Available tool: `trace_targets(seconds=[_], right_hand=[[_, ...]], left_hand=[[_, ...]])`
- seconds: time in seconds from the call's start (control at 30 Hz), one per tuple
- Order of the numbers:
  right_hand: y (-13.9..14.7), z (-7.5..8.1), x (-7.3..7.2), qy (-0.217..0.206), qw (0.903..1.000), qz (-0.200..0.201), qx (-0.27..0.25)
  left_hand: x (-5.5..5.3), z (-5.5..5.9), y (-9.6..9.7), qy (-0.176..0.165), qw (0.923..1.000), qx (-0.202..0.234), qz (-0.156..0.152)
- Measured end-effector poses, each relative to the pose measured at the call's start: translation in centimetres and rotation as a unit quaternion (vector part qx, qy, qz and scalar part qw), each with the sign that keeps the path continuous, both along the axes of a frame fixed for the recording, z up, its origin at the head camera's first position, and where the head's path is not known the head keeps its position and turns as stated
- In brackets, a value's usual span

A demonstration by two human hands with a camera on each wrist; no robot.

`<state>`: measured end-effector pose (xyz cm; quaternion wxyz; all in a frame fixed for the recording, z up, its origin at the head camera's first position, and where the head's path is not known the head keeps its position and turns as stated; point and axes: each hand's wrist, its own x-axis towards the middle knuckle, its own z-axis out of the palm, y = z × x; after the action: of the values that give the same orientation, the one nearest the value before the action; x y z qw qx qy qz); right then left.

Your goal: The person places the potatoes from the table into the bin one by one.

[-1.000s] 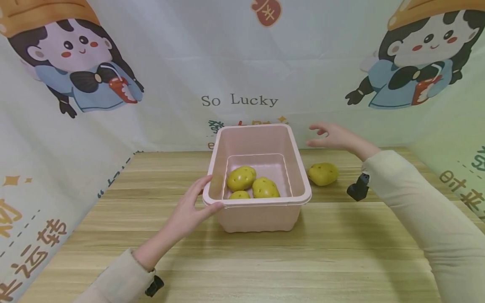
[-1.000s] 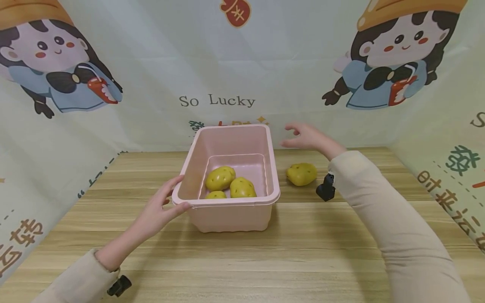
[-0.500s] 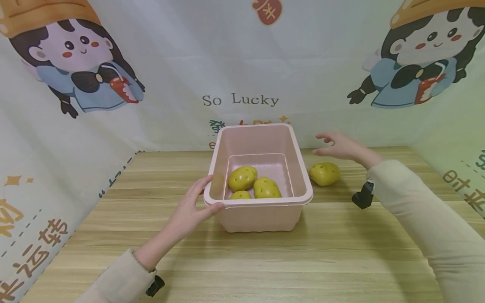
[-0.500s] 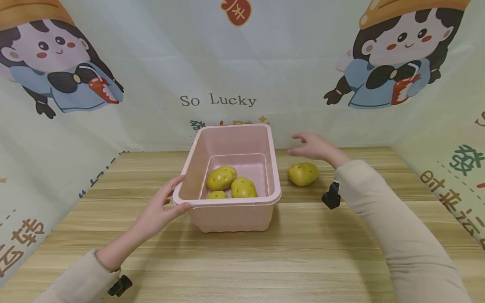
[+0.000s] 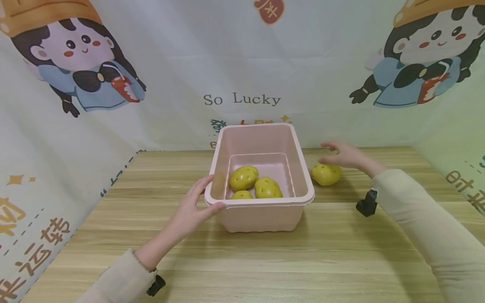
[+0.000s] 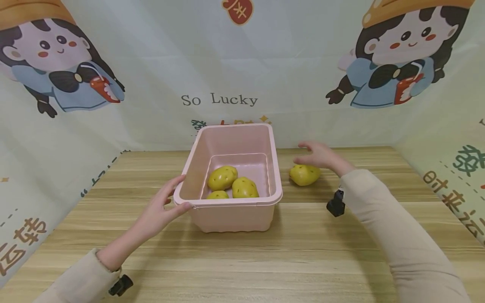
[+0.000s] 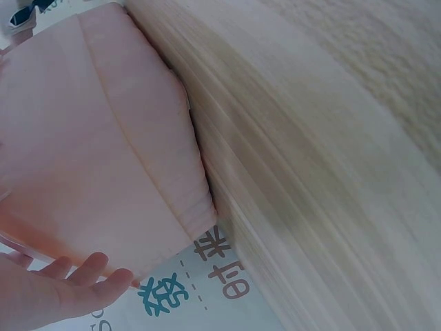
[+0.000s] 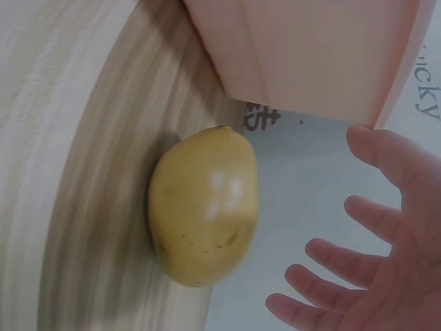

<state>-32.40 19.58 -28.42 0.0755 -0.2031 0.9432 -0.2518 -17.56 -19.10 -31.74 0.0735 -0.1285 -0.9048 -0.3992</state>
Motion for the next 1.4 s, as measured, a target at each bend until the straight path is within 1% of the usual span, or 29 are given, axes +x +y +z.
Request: trace_targets(seconds=[0.17,0.43,0.57,0.8,1.07,1.2,1.4], right_hand=[[0.2,-0.8,0.1,-0.003,0.9999,-0.005,0.010],[0.3,-2.3,0.1,0.007,0.9999,0.006,0.010],[0.3,-2.9,0.1,0.011,0.9999,0.012,0.002],[0.3,-4.2,-0.1,0.006,1.0000,0.000,-0.003],[0.4,-5.6,-0.3,0.020,0.9997,-0.014,-0.009],[0.2,-5.9,-0.3,0.031,0.9994,-0.014,-0.011],[0.2,-6.6,-0.3,0.030,0.9993,-0.010,-0.018]], left_hand=[[0.0,0.0,0.0,-0.001,1.0000,-0.002,0.001],[0.1,0.1,0.0,-0.002,1.0000,-0.003,0.003],[0.0,0.1,0.1,-0.004,1.0000,-0.003,0.004],[0.1,0.1,0.0,-0.004,1.0000,0.001,0.004],[0.2,0.2,0.1,-0.005,1.0000,0.001,0.002],[0.2,0.1,0.0,-0.005,1.0000,0.003,0.003],[0.2,0.1,0.0,-0.009,0.9999,0.001,0.006]])
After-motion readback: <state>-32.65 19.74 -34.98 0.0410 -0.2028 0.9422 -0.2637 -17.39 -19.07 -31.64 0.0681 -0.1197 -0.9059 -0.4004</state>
